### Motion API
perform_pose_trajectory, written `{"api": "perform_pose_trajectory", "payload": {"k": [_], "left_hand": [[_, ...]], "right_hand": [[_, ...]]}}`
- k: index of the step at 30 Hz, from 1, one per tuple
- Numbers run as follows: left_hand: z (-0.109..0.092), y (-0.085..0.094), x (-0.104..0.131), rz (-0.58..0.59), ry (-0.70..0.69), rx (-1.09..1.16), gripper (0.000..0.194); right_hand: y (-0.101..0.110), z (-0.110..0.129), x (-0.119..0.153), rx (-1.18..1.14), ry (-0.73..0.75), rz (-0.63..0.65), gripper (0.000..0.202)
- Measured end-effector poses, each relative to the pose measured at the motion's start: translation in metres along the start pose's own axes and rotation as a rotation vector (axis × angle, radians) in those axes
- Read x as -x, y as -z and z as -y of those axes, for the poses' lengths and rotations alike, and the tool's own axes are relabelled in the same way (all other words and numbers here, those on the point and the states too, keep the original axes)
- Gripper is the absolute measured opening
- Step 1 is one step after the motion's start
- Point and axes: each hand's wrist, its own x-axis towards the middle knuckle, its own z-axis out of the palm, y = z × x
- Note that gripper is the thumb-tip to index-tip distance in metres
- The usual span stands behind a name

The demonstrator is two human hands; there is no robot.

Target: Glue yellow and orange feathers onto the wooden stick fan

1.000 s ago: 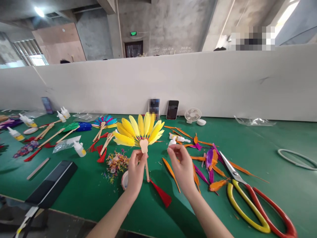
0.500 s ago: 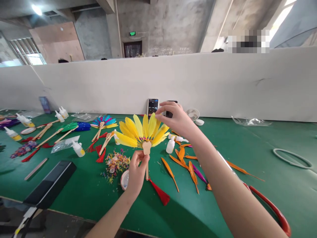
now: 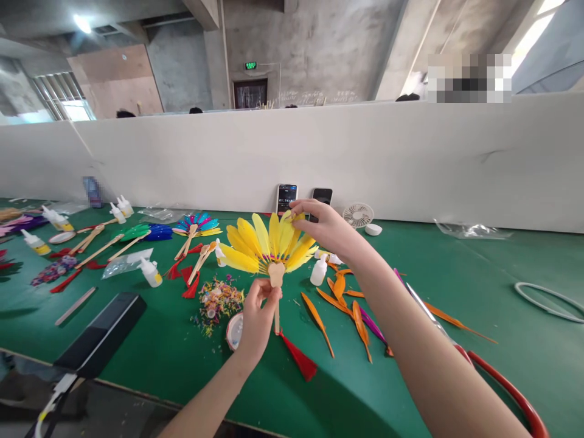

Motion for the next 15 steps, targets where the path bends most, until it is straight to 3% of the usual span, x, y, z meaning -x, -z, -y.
{"api": "perform_pose_trajectory", "payload": {"k": [4, 7, 9, 12, 15], "left_hand": [[0.002, 0.001, 0.0, 0.0, -0.002, 0.007, 0.023], [0.004, 0.002, -0.001, -0.017, -0.009, 0.006, 0.022], [0.004, 0.002, -0.001, -0.027, -0.013, 0.009, 0.021], [0.005, 0.002, -0.002, -0.031, -0.021, 0.008, 0.02], [0.004, 0.002, -0.001, -0.031, -0.024, 0.001, 0.018]], "right_hand": [[-0.002, 0.001, 0.004, 0.039, 0.08, -0.049, 0.026], [-0.004, 0.005, 0.014, 0.09, 0.115, -0.29, 0.032], [-0.009, 0.007, 0.022, 0.155, 0.133, -0.401, 0.024], [-0.018, 0.008, 0.031, 0.242, 0.121, -0.346, 0.009], [-0.027, 0.009, 0.033, 0.253, 0.031, -0.25, 0.01]]}}
